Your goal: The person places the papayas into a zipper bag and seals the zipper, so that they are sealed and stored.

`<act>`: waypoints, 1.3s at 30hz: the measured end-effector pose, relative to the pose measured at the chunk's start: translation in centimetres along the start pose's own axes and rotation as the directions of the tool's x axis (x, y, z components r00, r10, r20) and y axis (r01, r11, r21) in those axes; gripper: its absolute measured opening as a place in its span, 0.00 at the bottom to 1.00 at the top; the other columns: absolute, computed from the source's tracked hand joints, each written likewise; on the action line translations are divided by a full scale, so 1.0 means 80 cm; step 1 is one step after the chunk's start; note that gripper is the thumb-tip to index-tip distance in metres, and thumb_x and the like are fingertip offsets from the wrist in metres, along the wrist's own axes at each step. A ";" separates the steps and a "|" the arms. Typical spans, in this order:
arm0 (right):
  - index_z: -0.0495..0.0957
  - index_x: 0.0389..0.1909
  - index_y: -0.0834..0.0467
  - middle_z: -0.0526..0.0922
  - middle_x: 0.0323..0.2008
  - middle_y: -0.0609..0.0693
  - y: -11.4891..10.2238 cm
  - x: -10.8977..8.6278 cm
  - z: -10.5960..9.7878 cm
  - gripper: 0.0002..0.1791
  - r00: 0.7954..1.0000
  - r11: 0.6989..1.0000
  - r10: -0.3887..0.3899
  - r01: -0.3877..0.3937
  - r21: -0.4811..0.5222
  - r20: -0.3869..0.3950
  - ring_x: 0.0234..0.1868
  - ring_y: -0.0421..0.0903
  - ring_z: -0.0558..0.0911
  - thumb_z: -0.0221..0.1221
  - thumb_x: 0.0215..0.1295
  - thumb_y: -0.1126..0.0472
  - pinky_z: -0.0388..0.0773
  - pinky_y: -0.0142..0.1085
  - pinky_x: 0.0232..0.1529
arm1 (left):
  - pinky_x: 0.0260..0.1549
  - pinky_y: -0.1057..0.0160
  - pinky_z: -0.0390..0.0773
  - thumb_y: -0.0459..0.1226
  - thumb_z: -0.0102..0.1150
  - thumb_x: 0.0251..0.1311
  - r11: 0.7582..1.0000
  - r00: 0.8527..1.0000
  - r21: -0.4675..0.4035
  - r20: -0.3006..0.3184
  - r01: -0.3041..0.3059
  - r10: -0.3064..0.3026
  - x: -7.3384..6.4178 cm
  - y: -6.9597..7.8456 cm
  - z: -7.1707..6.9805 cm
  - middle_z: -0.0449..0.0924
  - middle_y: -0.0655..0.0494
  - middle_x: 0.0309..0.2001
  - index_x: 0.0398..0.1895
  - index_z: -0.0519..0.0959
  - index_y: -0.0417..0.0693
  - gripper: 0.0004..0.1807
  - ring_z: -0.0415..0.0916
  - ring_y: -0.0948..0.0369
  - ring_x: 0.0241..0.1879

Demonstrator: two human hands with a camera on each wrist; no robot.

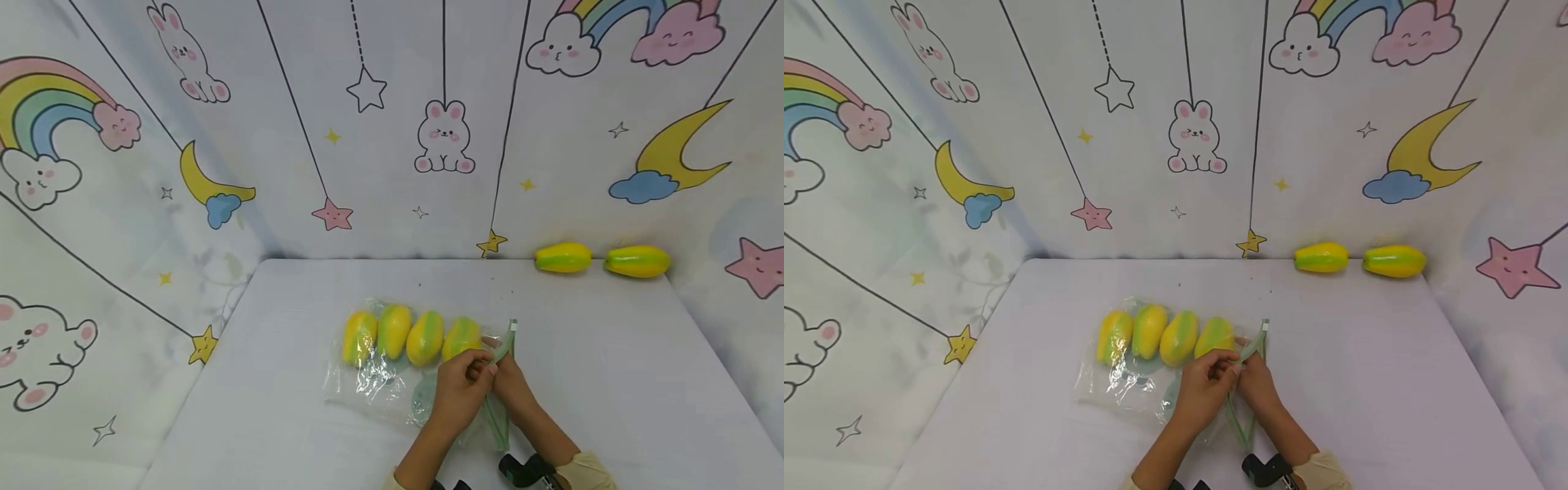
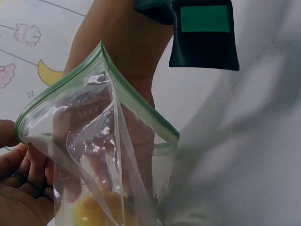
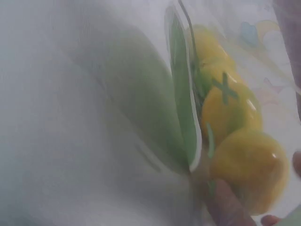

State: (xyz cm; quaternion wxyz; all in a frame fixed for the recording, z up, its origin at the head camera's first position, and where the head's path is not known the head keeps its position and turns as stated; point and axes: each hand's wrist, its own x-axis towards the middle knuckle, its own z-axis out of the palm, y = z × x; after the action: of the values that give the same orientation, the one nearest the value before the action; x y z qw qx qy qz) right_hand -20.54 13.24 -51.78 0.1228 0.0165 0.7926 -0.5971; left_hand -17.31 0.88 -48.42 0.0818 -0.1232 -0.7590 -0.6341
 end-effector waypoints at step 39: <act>0.72 0.57 0.72 0.75 0.53 0.73 -0.039 0.134 -0.191 0.20 0.886 0.737 -0.405 0.170 -0.654 -0.227 0.54 0.69 0.73 0.52 0.68 0.64 0.70 0.64 0.54 | 0.24 0.72 0.78 0.30 0.61 0.61 0.988 0.985 0.033 -0.089 0.152 -0.148 0.007 -0.023 -0.034 0.83 0.49 0.29 0.39 0.83 0.41 0.05 0.73 0.71 0.24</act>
State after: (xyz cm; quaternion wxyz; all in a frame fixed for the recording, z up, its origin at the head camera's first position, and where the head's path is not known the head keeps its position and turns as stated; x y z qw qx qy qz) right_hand -34.18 25.60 -47.18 -0.1190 -0.0421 0.9444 -0.3036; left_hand -18.47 -2.04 -49.52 0.0689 -0.0367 -0.7741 -0.6282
